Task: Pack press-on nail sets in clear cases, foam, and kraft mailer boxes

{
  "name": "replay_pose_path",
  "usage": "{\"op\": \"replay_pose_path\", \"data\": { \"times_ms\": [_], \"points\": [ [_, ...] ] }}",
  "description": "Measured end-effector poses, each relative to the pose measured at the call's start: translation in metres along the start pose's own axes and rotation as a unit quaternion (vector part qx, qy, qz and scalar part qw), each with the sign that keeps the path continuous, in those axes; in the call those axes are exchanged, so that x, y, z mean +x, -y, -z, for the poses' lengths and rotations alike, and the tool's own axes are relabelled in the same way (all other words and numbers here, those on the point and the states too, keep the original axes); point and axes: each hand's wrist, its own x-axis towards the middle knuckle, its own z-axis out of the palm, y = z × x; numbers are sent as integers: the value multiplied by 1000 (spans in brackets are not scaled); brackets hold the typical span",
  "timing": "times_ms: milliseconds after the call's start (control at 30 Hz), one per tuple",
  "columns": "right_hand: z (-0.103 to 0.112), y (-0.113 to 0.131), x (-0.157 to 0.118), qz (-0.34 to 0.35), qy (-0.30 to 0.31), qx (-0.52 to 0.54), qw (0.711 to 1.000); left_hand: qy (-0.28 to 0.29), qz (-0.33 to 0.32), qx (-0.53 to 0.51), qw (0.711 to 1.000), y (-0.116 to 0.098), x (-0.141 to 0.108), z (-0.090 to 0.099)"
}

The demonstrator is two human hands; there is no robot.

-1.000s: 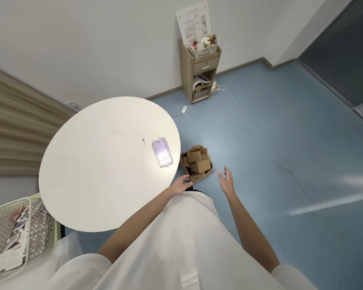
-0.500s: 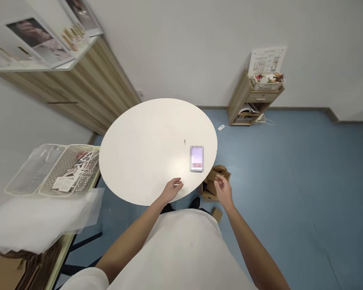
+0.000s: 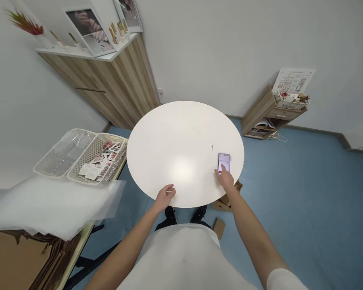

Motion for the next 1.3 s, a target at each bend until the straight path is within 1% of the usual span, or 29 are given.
{"op": "replay_pose_path", "data": {
  "times_ms": [67,167,233,300,367,433,500,567,633,700,800,900,967,1067,1200,1300],
  "points": [
    [0,6,4,-35,-3,-17,999,5,7,-5,1000,9,0,19],
    [-4,23,-6,-52,-64,-20,996,3,1,-8,1000,18,1,47],
    [-11,45,-20,-25,-94,-6,995,-16,-11,-11,1000,21,1,66],
    [-22,76,-36,32,-83,23,996,-42,-28,-11,999,23,2,84],
    [-35,112,-52,106,-55,67,991,-67,-44,-12,997,24,1,100],
    [-49,149,-66,191,1,99,977,-92,-56,-14,994,27,1,115],
    [-61,183,-77,272,68,117,953,-123,-60,-18,990,30,0,127],
    [-72,212,-83,340,149,120,921,-155,-57,-21,986,33,-3,137],
    [-82,237,-83,382,201,115,895,-184,-46,-23,981,36,-8,147],
    [-92,258,-79,410,231,108,876,-210,-30,-24,977,39,-14,157],
    [-106,286,-69,437,262,96,855,-238,-4,-28,971,45,-24,171],
    [-122,308,-60,451,281,61,845,-266,18,-49,963,50,-30,183],
    [-131,321,-55,461,281,17,842,-281,28,-67,957,51,-29,191],
    [-145,343,-50,485,240,-60,839,-290,27,-76,954,52,-18,206],
    [-163,378,-43,493,164,-118,847,-291,-1,-63,955,52,10,235],
    [-179,405,-40,484,138,-155,850,-286,-8,-54,957,52,37,261]
  ]
}}
